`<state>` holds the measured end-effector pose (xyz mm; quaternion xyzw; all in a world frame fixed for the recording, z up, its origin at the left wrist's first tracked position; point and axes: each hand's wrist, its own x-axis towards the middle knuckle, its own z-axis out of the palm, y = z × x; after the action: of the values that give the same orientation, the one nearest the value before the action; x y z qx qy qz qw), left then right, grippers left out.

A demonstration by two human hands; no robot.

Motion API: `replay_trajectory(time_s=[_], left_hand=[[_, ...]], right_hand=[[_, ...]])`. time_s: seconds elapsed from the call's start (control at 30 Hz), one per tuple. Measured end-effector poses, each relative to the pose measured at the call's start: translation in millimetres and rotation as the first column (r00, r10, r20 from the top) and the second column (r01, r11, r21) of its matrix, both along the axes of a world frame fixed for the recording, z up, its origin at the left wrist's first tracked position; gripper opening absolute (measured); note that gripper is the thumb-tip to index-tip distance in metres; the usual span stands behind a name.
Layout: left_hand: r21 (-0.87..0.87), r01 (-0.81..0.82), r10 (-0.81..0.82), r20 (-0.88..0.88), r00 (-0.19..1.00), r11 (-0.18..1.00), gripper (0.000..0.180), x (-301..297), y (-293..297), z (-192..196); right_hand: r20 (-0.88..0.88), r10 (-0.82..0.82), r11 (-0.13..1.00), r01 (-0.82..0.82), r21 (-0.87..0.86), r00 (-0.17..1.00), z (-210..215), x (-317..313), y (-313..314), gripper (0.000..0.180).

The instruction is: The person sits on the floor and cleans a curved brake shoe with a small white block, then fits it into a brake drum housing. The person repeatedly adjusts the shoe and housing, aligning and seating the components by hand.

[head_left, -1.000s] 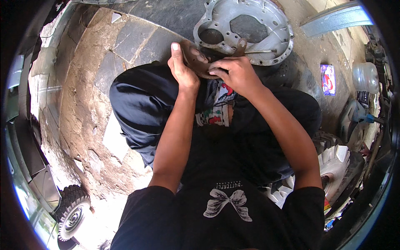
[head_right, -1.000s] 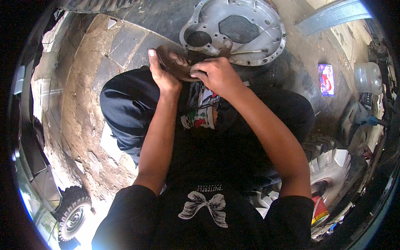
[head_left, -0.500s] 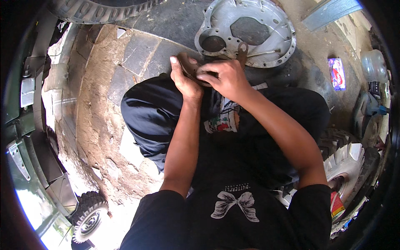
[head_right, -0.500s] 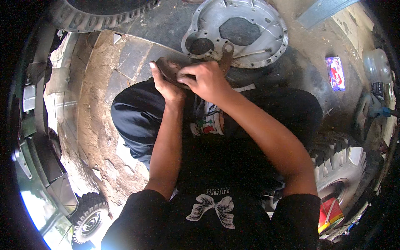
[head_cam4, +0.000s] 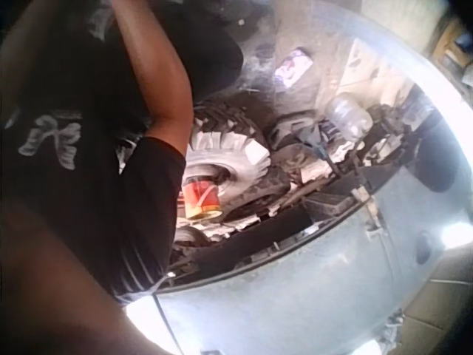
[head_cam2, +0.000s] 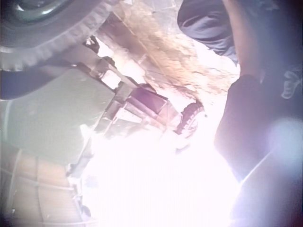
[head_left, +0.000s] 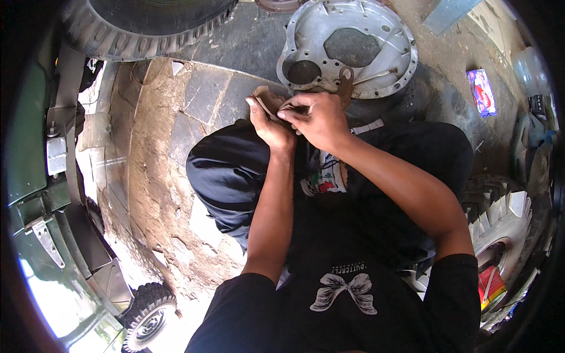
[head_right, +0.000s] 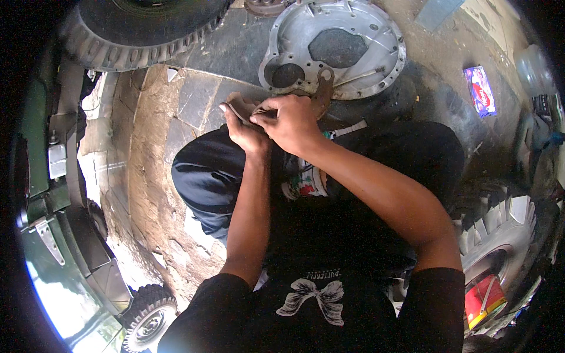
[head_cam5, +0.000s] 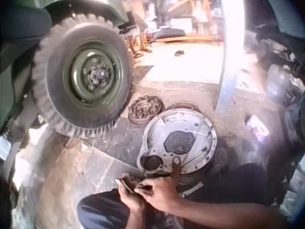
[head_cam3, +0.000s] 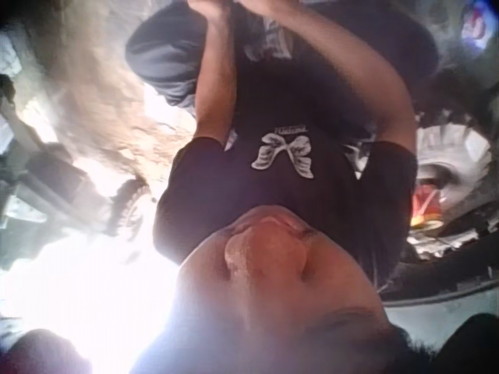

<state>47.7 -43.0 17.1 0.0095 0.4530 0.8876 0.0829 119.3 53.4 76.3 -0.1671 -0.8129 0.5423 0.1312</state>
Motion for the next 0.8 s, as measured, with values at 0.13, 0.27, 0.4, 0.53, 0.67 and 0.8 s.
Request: replay_trajectory(time_s=[0.13, 0.27, 0.4, 0.53, 0.67, 0.8], left_hand=[[0.087, 0.095, -0.096, 0.01, 0.995, 0.992, 0.049, -5.6, -12.7, -11.7], [-0.006, 0.099, -0.099, -0.103, 0.99, 0.995, 0.046, -10.8, -11.9, -16.6], [0.03, 0.105, -0.103, -0.064, 0.993, 0.994, 0.043, -1.2, -2.1, -5.6], [0.008, 0.084, -0.083, -0.093, 0.992, 0.996, 0.047, -8.5, -5.2, -7.7], [-0.057, 0.112, -0.119, -0.129, 0.985, 0.992, 0.043, -9.5, -17.1, -19.0], [0.043, 0.103, -0.101, -0.049, 0.994, 0.994, 0.046, 4.7, 2.1, 0.2]], right_hand=[[-0.003, -0.051, 0.998, 0.051, 0.027, 0.999, -7.8, -0.1, -4.8, 0.023], [-0.172, -0.031, 0.999, 0.034, 0.015, 0.985, -15.4, -7.6, -7.2, 0.022], [-0.18, -0.075, 0.993, 0.057, -0.103, 0.981, -4.0, -24.7, -6.8, 0.019], [-0.365, 0.015, 0.998, 0.007, 0.059, 0.931, -16.0, -15.6, -0.7, 0.016], [-0.25, 0.135, 0.983, -0.097, 0.159, 0.959, -15.9, -6.5, 5.3, 0.017], [-0.095, -0.078, 0.965, 0.051, -0.256, 0.992, -9.1, -21.9, -5.7, 0.026]])
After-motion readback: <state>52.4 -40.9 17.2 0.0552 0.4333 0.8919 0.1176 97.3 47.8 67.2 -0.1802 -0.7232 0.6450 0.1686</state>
